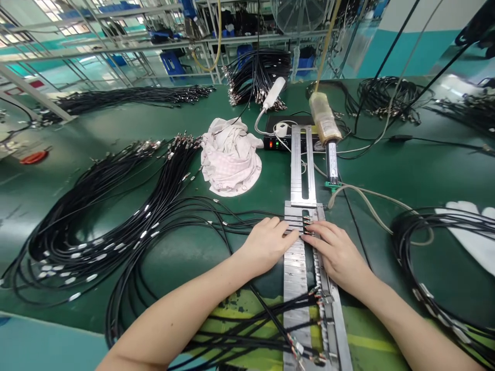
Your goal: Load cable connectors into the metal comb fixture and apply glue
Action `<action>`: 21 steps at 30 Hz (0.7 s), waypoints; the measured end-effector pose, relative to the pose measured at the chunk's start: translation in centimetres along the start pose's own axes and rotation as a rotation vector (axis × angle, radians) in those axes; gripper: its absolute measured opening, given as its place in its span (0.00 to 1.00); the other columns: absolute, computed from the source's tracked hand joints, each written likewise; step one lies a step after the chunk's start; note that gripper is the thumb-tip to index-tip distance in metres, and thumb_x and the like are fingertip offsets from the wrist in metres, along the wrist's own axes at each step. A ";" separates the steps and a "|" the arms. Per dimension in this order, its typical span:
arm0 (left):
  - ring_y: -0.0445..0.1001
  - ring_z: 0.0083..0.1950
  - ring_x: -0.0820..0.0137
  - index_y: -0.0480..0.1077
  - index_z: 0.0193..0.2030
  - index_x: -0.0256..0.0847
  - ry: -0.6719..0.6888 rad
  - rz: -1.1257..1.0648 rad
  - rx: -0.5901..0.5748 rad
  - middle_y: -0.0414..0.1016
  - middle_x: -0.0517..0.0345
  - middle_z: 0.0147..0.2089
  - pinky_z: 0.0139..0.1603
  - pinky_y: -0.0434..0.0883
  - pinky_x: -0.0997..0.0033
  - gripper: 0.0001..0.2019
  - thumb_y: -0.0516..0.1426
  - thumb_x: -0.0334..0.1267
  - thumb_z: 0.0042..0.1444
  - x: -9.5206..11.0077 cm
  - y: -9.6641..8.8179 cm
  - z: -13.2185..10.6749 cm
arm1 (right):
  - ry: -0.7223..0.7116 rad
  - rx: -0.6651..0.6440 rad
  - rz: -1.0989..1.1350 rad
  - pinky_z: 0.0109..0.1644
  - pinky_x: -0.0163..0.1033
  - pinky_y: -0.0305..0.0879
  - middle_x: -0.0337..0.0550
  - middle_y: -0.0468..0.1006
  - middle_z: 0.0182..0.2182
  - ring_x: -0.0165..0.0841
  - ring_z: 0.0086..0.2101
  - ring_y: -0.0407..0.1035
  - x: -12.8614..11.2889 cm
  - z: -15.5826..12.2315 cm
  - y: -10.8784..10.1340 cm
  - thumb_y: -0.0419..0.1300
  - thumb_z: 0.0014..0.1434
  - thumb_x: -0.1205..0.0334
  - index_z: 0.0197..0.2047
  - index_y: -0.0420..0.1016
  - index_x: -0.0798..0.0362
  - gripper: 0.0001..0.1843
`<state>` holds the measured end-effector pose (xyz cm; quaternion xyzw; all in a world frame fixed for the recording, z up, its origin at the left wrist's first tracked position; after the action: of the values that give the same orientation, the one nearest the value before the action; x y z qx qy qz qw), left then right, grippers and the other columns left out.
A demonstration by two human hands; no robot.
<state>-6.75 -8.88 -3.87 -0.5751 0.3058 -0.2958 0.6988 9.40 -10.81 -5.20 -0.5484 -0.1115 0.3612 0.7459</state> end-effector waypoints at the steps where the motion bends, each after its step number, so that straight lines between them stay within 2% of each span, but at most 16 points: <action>1: 0.63 0.36 0.66 0.67 0.42 0.39 0.003 -0.004 -0.011 0.67 0.54 0.35 0.35 0.61 0.65 0.10 0.45 0.30 0.63 -0.2 -0.2 -0.2 | -0.004 0.007 -0.006 0.50 0.52 0.65 0.51 0.72 0.48 0.43 0.52 0.61 0.0 0.0 0.0 0.46 0.53 0.79 0.48 0.74 0.54 0.25; 5: 0.63 0.38 0.65 0.68 0.41 0.39 -0.016 -0.008 -0.066 0.67 0.54 0.36 0.35 0.59 0.64 0.11 0.46 0.30 0.63 -0.2 -0.9 -0.8 | -0.018 -0.023 -0.077 0.47 0.50 0.65 0.52 0.73 0.46 0.44 0.51 0.62 -0.3 0.5 -0.2 0.46 0.52 0.79 0.45 0.75 0.55 0.24; 9: 0.62 0.41 0.63 0.69 0.43 0.37 -0.060 0.002 -0.123 0.67 0.51 0.39 0.35 0.58 0.63 0.10 0.47 0.30 0.62 0.1 -1.6 -0.6 | -0.001 -0.093 -0.148 0.45 0.49 0.63 0.50 0.76 0.43 0.45 0.48 0.64 -1.0 1.4 -0.4 0.49 0.47 0.80 0.42 0.76 0.54 0.23; 13: 0.62 0.42 0.62 0.68 0.46 0.37 -0.067 -0.011 -0.126 0.68 0.50 0.40 0.35 0.57 0.62 0.12 0.45 0.31 0.63 0.2 -1.5 -0.6 | -0.007 -0.102 -0.172 0.45 0.50 0.63 0.50 0.76 0.43 0.46 0.48 0.64 -1.4 1.6 -0.3 0.50 0.48 0.80 0.42 0.76 0.56 0.22; 16: 0.63 0.43 0.61 0.67 0.48 0.37 -0.052 -0.035 -0.111 0.68 0.50 0.43 0.37 0.58 0.62 0.13 0.44 0.30 0.63 0.3 -1.8 -1.3 | -0.014 -0.085 -0.140 0.45 0.51 0.64 0.50 0.75 0.43 0.46 0.48 0.64 -0.8 1.1 0.0 0.49 0.50 0.80 0.43 0.76 0.56 0.22; 19: 0.63 0.44 0.64 0.67 0.46 0.38 -0.008 -0.204 -0.135 0.68 0.51 0.46 0.41 0.60 0.64 0.10 0.48 0.32 0.63 0.7 -2.8 -3.1 | -0.019 -0.027 0.005 0.47 0.52 0.66 0.51 0.73 0.46 0.44 0.49 0.64 0.3 0.5 0.2 0.47 0.53 0.78 0.45 0.75 0.53 0.22; 21: 0.65 0.43 0.68 0.68 0.43 0.39 0.043 -0.415 -0.235 0.69 0.55 0.43 0.42 0.61 0.68 0.06 0.52 0.37 0.61 1.2 -3.4 -4.7 | -0.017 0.033 0.126 0.50 0.53 0.65 0.51 0.70 0.48 0.43 0.50 0.63 0.9 0.2 0.1 0.47 0.56 0.75 0.48 0.73 0.51 0.21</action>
<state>-9.81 -13.23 -1.36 -0.6966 0.2283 -0.4075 0.5446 9.86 -10.08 -5.40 -0.5389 -0.0773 0.4139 0.7296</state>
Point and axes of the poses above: each hand's wrist, its own z-axis towards the middle knuckle, its own y-axis out of the palm, x = y × z, the point moved 4 cm from there along z, towards the middle knuckle
